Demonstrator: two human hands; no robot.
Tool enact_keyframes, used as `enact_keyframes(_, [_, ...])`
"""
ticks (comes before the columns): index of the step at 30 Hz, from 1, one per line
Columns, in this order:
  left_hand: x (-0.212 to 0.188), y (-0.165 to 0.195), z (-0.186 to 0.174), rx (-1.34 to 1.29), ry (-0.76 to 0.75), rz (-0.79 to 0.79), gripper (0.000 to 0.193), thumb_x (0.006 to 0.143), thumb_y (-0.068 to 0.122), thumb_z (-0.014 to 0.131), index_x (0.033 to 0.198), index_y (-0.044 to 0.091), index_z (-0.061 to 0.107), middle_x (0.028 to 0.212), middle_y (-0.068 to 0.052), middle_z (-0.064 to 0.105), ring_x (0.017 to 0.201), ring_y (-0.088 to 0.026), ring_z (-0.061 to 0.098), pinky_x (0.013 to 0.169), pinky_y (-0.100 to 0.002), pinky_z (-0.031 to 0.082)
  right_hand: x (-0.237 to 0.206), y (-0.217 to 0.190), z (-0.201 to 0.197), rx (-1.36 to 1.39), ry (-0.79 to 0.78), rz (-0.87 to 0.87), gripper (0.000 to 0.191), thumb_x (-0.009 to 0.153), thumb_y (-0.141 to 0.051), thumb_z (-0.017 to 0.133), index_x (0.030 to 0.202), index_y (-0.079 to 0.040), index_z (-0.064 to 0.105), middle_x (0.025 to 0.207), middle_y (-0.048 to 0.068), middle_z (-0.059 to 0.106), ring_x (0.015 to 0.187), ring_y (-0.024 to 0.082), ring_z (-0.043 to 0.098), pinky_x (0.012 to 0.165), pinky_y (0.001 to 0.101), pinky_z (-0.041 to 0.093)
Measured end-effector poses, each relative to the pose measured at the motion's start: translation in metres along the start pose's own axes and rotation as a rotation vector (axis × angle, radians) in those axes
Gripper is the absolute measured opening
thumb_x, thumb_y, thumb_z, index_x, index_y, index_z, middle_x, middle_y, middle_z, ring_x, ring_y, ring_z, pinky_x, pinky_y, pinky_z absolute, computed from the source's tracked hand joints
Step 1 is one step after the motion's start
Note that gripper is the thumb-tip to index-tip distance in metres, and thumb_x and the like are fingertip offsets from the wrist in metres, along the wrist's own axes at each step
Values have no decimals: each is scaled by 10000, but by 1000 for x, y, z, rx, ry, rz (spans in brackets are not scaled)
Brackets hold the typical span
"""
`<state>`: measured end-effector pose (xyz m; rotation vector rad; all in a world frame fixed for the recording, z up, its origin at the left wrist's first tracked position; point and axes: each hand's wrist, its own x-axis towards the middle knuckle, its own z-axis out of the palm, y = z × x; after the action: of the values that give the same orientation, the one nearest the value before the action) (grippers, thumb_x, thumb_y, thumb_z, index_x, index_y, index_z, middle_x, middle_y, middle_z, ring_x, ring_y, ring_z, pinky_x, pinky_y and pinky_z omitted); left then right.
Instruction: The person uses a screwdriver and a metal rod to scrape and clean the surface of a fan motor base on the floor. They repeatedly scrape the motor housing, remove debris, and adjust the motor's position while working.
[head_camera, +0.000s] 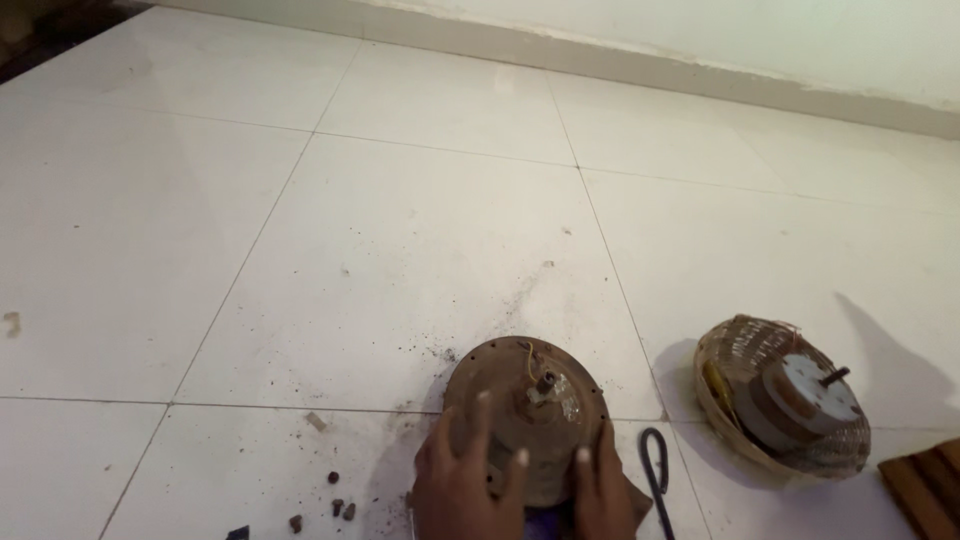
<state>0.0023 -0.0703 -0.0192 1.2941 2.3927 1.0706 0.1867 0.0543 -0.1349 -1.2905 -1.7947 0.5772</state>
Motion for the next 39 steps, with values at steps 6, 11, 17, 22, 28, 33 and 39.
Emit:
enact_keyframes(6, [34, 49, -14, 44, -110, 215, 561, 928, 363, 654, 1458, 217, 541, 1260, -201, 605, 1195, -385, 583, 942, -503, 495, 12, -5, -16, 602, -117, 768, 599, 908, -236, 705, 1432, 28, 587, 1208, 276, 702, 1022, 345, 704, 853, 420, 558])
enact_keyframes(11, [61, 48, -5, -65, -26, 273, 258, 951, 261, 618, 1180, 203, 723, 1030, -122, 740, 978, -327, 706, 834, -479, 567, 3, -28, -74, 641, -177, 957, 613, 801, -200, 785, 1328, 85, 653, 1071, 257, 778, 918, 337, 770, 828, 434, 612])
enact_keyframes(17, [59, 48, -2, -39, -28, 299, 238, 957, 133, 548, 1122, 165, 715, 933, -128, 744, 881, -378, 718, 736, -520, 573, 35, -21, -93, -425, -217, 561, 802, 812, -432, 809, 1425, 1, 525, 1074, 199, 763, 893, 325, 783, 825, 426, 589])
enact_keyframes(22, [59, 45, -7, -116, 39, 370, 258, 921, 202, 631, 1164, 183, 718, 944, -125, 753, 858, -370, 725, 746, -499, 576, 56, 6, -74, -576, -380, 534, 562, 797, -415, 784, 1159, 14, 756, 966, 170, 818, 853, 270, 805, 823, 384, 604])
enact_keyframes(28, [49, 27, 1, -269, 240, 502, 340, 921, 206, 651, 1235, 86, 708, 1210, -155, 698, 1122, -353, 662, 916, -476, 546, 76, -14, -95, -22, -222, 619, 362, 859, -187, 723, 1103, 78, 696, 929, 222, 751, 778, 306, 770, 729, 393, 599])
enact_keyframes(33, [54, 28, 9, -256, 155, 355, 459, 827, 378, 757, 1170, 76, 735, 1165, -126, 659, 1112, -339, 626, 929, -477, 529, 88, -106, -154, 536, 147, 399, 174, 877, -38, 639, 1027, 9, 565, 842, 90, 654, 656, 136, 650, 584, 277, 566])
enact_keyframes(39, [72, 43, 11, -126, 95, 252, 510, 742, 514, 802, 1050, 109, 778, 1117, -160, 627, 1081, -358, 611, 836, -493, 532, 69, -222, -171, 951, 95, 275, 446, 1029, -482, 411, 890, -86, 564, 620, 19, 364, 566, 137, 310, 537, 316, 277])
